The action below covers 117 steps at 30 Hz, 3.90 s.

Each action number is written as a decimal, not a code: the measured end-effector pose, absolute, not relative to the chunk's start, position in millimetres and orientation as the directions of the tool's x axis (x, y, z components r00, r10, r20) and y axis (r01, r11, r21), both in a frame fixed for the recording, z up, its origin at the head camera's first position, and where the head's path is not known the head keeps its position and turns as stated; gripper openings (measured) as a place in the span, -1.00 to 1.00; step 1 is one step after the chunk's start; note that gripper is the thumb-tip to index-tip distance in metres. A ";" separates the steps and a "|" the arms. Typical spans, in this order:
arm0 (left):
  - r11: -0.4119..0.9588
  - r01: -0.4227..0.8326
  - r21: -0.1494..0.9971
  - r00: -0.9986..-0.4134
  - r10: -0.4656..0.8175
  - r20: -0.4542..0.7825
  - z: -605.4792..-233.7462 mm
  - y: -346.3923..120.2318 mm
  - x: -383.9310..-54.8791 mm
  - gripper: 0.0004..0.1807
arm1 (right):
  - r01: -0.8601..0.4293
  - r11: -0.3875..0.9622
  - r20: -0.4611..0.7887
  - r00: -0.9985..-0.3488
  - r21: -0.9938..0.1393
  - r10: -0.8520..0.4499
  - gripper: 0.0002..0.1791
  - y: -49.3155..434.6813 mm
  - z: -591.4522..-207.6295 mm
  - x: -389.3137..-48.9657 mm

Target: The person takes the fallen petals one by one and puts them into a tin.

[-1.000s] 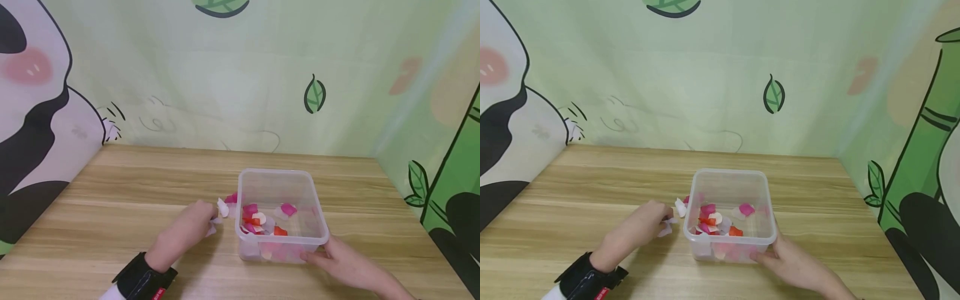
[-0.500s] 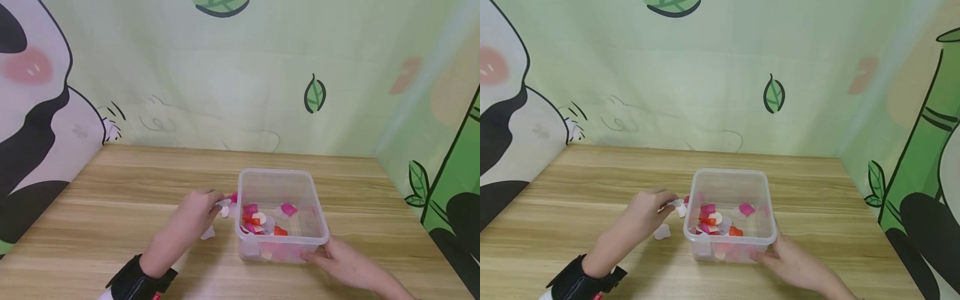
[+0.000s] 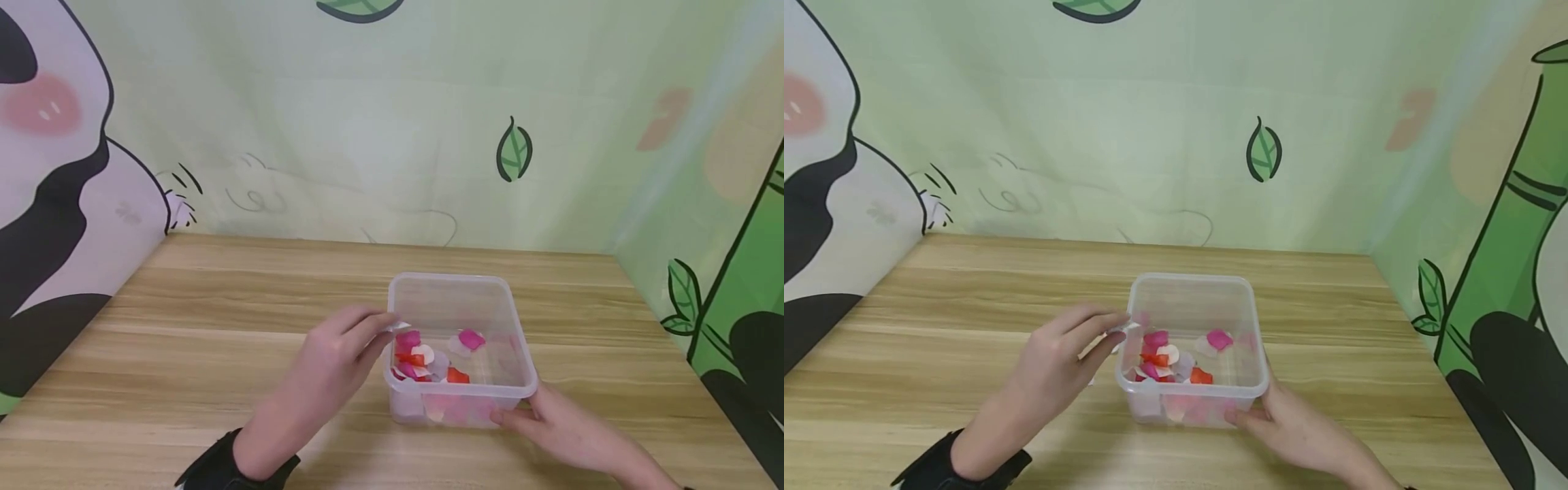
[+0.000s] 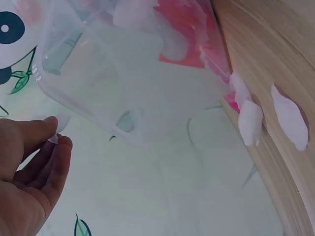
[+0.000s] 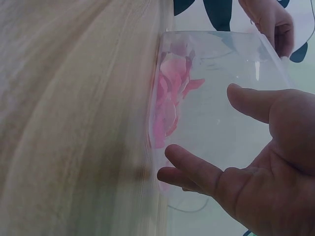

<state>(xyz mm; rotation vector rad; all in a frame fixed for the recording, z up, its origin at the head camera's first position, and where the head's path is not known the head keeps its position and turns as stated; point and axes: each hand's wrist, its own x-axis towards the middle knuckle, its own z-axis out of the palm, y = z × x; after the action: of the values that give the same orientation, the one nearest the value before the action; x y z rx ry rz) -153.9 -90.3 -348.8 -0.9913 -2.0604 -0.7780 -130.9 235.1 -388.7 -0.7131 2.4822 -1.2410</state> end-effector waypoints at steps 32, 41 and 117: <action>0.858 0.424 0.290 -0.895 0.347 0.282 -371.8 -114.3 -177.5 -0.85 | -0.301 0.498 -0.021 -0.840 -0.813 -0.542 -0.21 235.5 -389.9 -131.0; 0.875 0.339 0.345 -0.925 0.377 -0.045 -384.3 -124.8 -183.1 -0.76 | -0.283 0.498 -0.039 -0.840 -0.820 -0.541 -0.19 236.1 -389.4 -130.9; 0.675 0.694 0.250 -0.574 0.310 0.758 -344.4 -96.0 -160.5 -0.89 | -0.343 0.524 0.003 -0.839 -0.780 -0.545 -0.25 236.5 -390.9 -130.8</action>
<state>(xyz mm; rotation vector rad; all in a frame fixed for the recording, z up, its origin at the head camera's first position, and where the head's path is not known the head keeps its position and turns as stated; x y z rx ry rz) -160.5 -96.0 -344.4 -0.7694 -2.1844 -0.7048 -130.8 236.5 -390.9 -0.7496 2.5234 -1.2116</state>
